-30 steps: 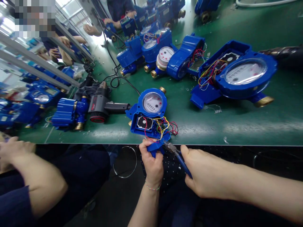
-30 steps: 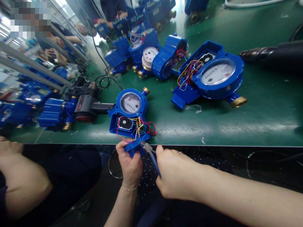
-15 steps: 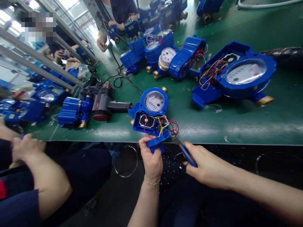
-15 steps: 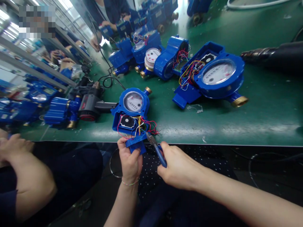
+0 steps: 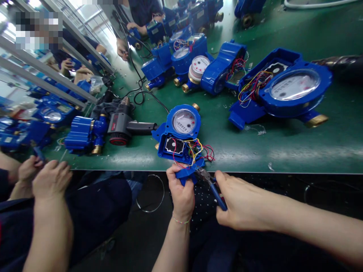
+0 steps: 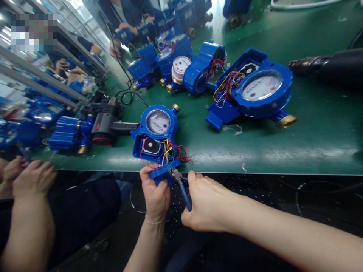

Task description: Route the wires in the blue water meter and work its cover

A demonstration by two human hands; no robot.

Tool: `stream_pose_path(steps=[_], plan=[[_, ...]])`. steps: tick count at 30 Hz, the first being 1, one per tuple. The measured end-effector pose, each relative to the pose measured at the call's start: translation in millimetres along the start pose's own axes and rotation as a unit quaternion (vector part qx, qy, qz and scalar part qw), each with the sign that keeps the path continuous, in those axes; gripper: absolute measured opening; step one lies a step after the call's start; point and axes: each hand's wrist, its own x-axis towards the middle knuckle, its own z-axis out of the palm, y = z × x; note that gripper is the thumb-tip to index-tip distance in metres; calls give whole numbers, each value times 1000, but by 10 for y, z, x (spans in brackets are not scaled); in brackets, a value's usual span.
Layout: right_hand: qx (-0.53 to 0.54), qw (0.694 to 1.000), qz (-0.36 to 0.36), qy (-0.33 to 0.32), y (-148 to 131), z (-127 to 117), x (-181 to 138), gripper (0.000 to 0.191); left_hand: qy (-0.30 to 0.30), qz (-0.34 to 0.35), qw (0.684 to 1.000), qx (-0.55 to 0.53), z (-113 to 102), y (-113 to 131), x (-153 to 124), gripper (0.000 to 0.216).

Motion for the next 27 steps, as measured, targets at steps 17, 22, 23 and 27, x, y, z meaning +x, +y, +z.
stream_pose_path(steps=[17,22,23,27], plan=[[-51,998,20,32,11,119,-1,40,-4,14,998,69,-32,-5,5,33],[90,995,0,-34,72,59,16,18,-6,-10,1000,2,-27,22,29,36],[120,991,-4,-50,89,51,14,16,-3,-16,1000,-9,-22,27,33,37],[155,987,0,-50,136,67,-19,17,13,-31,999,-21,6,34,42,38]])
